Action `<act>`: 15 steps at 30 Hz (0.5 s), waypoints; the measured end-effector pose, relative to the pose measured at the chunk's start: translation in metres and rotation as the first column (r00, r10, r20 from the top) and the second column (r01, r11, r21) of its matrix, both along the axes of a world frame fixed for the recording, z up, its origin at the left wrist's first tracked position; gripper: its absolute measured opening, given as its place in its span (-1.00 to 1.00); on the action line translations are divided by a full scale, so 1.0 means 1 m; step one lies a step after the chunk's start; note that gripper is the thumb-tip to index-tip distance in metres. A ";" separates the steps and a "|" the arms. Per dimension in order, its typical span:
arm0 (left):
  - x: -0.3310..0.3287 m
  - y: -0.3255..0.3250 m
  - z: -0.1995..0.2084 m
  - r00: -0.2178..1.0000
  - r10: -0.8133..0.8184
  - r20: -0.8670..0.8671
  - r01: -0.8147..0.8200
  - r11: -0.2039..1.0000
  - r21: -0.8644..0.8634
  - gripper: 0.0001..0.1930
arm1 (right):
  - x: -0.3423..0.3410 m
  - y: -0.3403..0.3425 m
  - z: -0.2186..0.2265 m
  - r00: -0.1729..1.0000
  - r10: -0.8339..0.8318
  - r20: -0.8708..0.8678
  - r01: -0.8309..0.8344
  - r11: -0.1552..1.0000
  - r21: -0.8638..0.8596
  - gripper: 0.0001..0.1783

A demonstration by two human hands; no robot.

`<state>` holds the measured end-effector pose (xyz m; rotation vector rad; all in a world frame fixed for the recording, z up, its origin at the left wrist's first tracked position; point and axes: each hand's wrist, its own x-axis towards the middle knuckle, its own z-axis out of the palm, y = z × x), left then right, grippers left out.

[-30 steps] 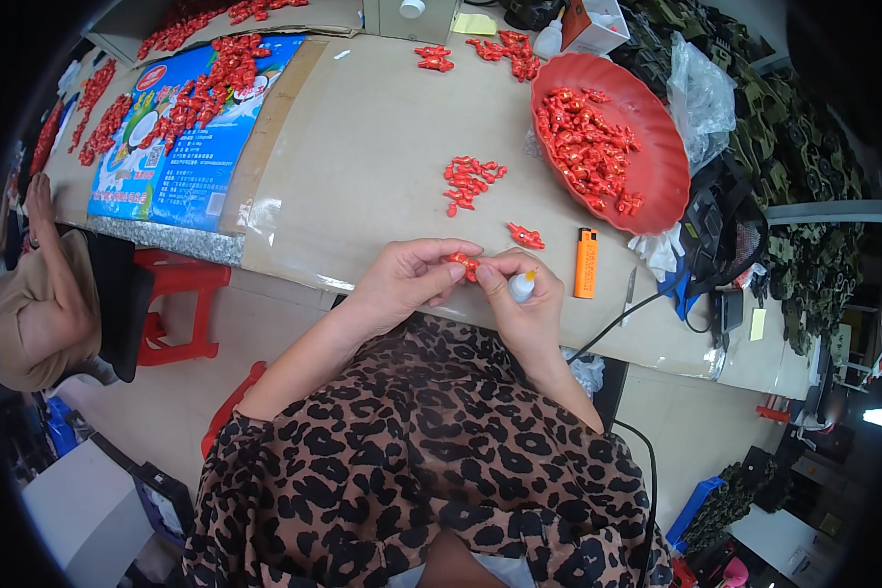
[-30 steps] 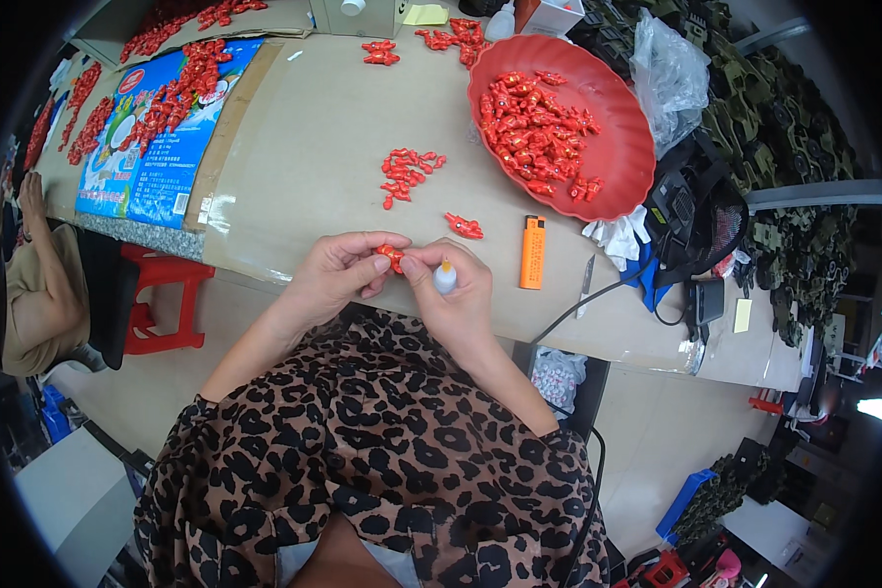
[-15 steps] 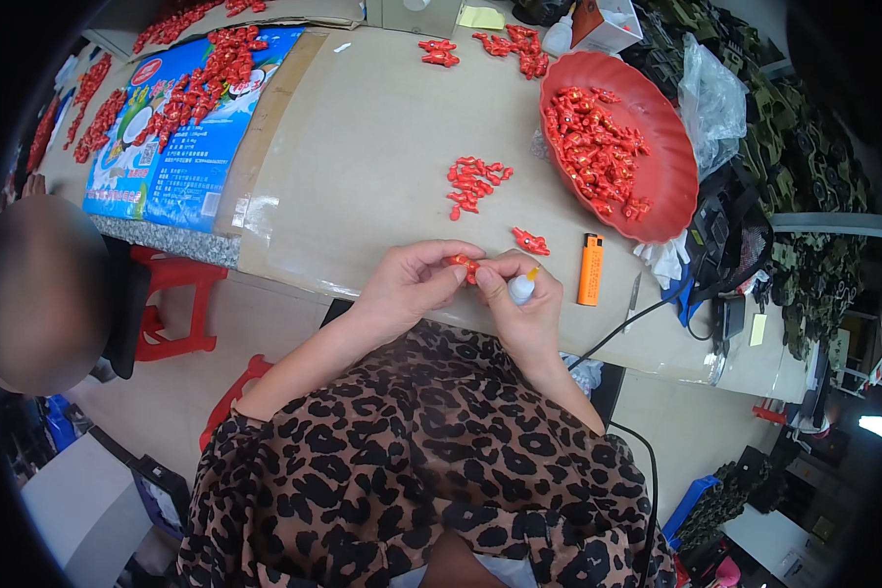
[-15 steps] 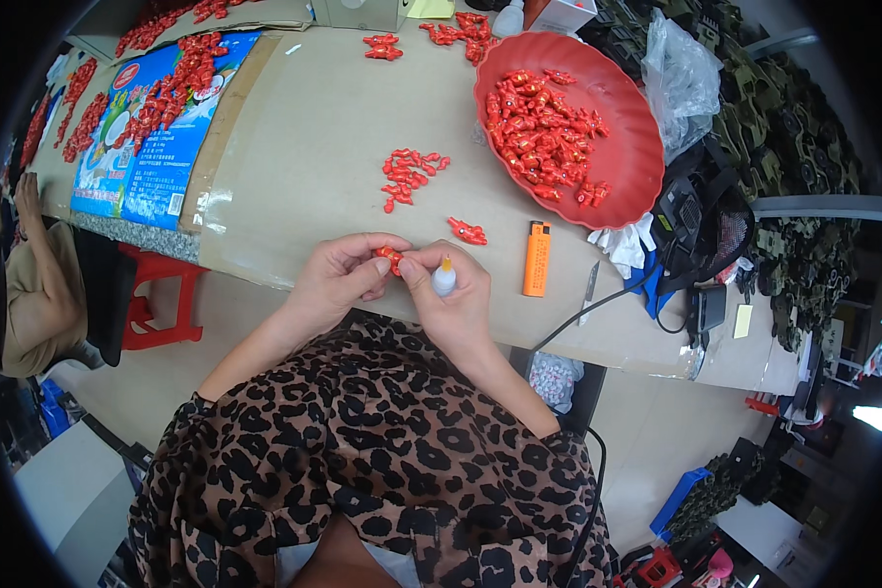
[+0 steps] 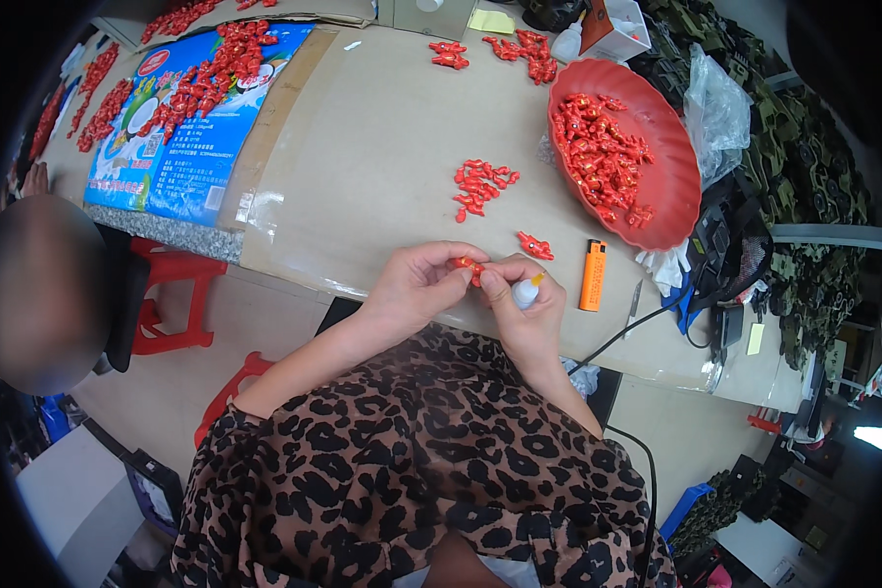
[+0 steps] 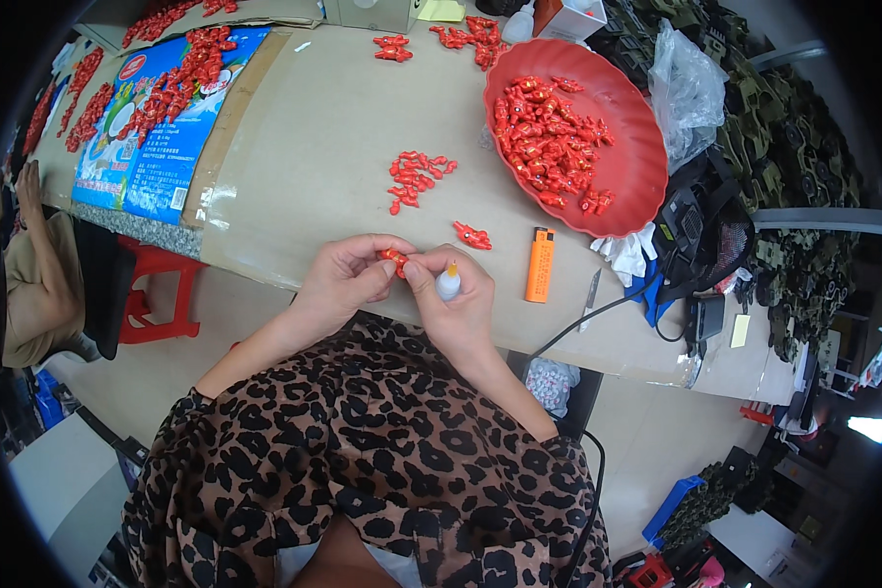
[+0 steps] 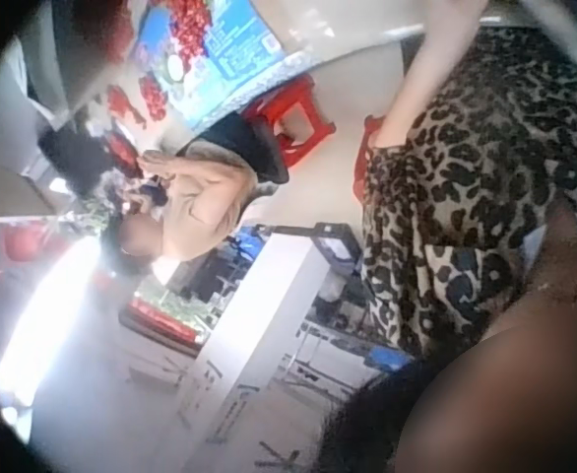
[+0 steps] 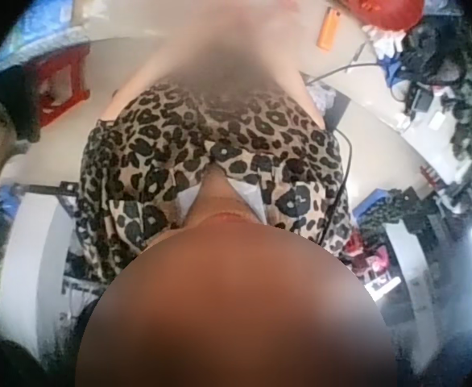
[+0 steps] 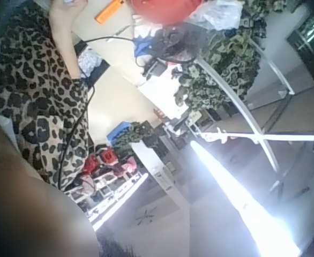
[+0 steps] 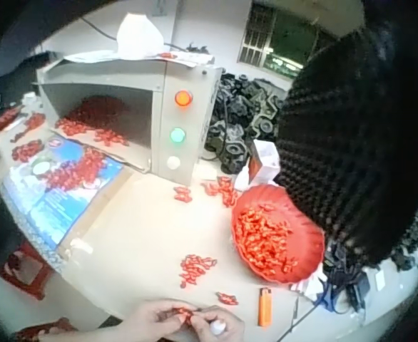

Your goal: The person retrieves small plastic parts from a heating chamber, applies glue to the components using a glue bottle, and joins the pieces together by hand.

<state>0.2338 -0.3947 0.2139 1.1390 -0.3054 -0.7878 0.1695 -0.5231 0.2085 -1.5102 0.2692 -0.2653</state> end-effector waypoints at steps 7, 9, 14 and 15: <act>0.002 0.004 -0.007 0.999 -0.034 -0.035 0.035 0.999 0.021 -0.78 | 0.000 0.001 0.001 1.000 -0.011 0.014 0.010 1.000 0.022 -0.90; 0.003 0.004 -0.007 0.999 -0.041 -0.035 0.041 0.999 0.020 -0.77 | 0.000 0.000 0.001 1.000 -0.012 0.016 0.011 1.000 0.019 -0.90; 0.002 0.003 -0.005 0.999 -0.034 -0.026 0.035 0.999 0.036 -0.78 | 0.000 0.000 0.000 1.000 -0.010 0.006 0.010 1.000 -0.008 -0.91; 0.002 0.003 -0.005 0.999 -0.027 -0.018 0.027 0.999 0.030 -0.78 | 0.000 0.000 0.000 1.000 -0.006 0.008 0.006 1.000 -0.027 -0.91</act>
